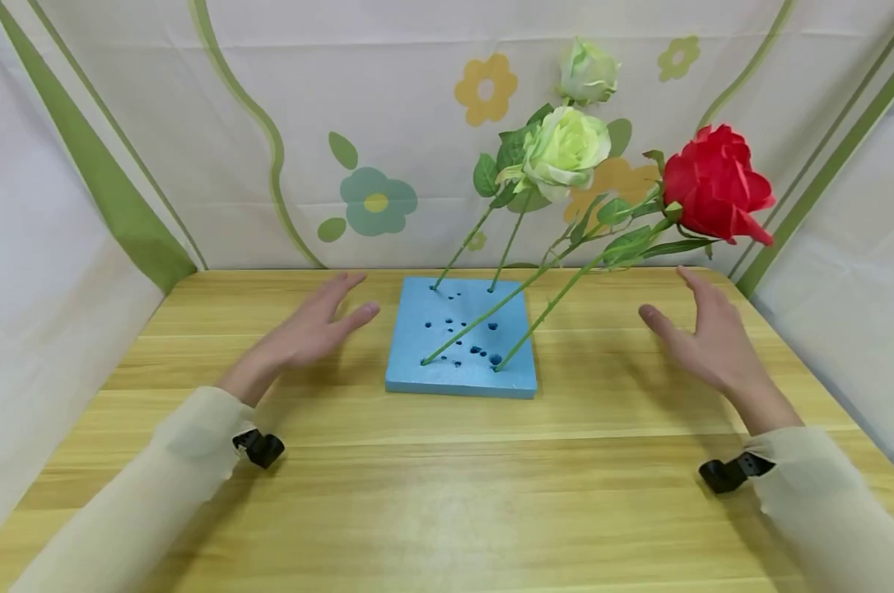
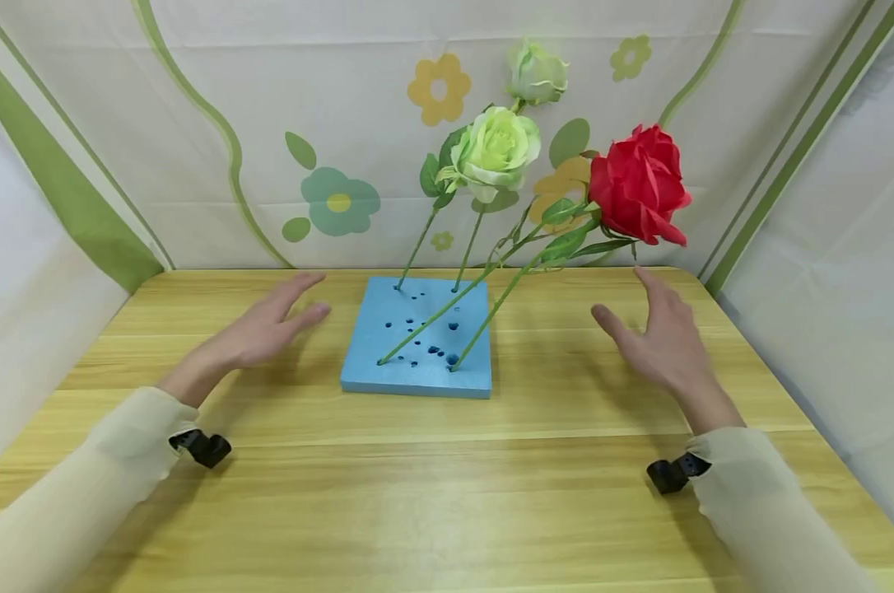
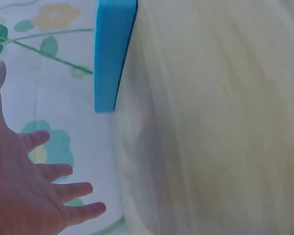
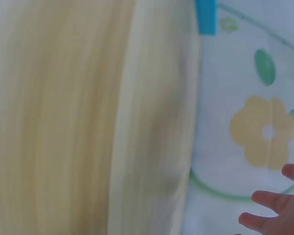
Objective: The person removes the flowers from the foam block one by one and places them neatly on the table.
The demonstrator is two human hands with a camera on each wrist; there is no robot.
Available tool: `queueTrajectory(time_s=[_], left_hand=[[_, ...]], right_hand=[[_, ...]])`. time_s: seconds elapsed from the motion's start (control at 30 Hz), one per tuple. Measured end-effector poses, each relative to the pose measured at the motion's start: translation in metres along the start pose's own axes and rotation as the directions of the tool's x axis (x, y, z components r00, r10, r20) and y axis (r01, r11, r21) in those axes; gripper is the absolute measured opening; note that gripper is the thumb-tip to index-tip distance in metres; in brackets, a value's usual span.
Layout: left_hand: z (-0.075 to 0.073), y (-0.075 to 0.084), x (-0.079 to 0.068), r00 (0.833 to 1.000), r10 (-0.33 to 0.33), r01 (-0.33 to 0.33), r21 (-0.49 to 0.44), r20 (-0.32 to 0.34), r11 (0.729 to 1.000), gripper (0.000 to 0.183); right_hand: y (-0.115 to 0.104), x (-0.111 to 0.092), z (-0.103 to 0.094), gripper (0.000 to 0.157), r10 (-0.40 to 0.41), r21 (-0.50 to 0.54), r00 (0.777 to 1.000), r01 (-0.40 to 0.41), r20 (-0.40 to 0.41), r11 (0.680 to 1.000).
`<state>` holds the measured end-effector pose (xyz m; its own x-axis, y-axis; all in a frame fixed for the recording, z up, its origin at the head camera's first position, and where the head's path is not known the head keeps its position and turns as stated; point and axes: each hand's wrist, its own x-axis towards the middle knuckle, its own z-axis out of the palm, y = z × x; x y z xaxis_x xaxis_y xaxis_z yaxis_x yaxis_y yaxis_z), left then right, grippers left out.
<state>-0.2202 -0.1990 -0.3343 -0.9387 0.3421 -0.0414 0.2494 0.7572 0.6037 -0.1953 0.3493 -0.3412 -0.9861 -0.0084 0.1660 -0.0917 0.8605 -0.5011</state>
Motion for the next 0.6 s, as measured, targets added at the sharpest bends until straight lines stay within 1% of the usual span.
queueTrajectory(time_s=[0.07, 0.13, 0.2, 0.3, 0.4, 0.43, 0.47, 0.5, 0.6], left_hand=[[0.003, 0.004, 0.001, 1.000, 0.013, -0.012, -0.063, 0.007, 0.998, 0.082], [0.007, 0.008, 0.000, 1.000, 0.004, 0.001, -0.151, 0.030, 0.989, 0.081], [0.010, 0.013, 0.001, 0.998, -0.003, 0.018, -0.249, 0.061, 0.968, 0.080], [0.017, 0.021, 0.002, 0.994, -0.011, 0.051, -0.381, 0.106, 0.923, 0.079], [0.025, 0.028, 0.004, 0.993, -0.001, 0.054, -0.442, 0.119, 0.895, 0.078], [0.028, 0.029, 0.004, 0.993, -0.002, 0.058, -0.455, 0.122, 0.889, 0.078], [0.031, 0.031, 0.004, 0.992, -0.002, 0.062, -0.465, 0.129, 0.883, 0.077], [0.034, 0.032, 0.005, 0.991, -0.005, 0.068, -0.468, 0.136, 0.881, 0.078], [0.041, 0.033, 0.006, 0.986, -0.011, 0.092, -0.478, 0.168, 0.874, 0.083]], right_hand=[[-0.009, -0.004, 0.001, 0.090, 0.025, 0.105, 1.000, -0.024, 0.001, 0.994], [-0.019, -0.007, 0.003, 0.088, 0.047, 0.205, 0.999, -0.047, 0.007, 0.978], [-0.031, -0.009, 0.006, 0.085, 0.058, 0.299, 0.998, -0.060, 0.015, 0.952], [-0.048, -0.012, 0.011, 0.080, 0.066, 0.398, 0.998, -0.068, 0.020, 0.915], [-0.063, -0.016, 0.019, 0.072, 0.067, 0.482, 0.998, -0.061, 0.004, 0.874], [-0.068, -0.017, 0.022, 0.069, 0.067, 0.524, 0.998, -0.055, -0.004, 0.850], [-0.074, -0.019, 0.024, 0.064, 0.067, 0.573, 0.998, -0.049, -0.011, 0.818], [-0.079, -0.020, 0.027, 0.060, 0.066, 0.627, 0.998, -0.042, -0.016, 0.778], [-0.094, -0.024, 0.037, 0.051, 0.054, 0.775, 0.998, -0.023, -0.013, 0.632]])
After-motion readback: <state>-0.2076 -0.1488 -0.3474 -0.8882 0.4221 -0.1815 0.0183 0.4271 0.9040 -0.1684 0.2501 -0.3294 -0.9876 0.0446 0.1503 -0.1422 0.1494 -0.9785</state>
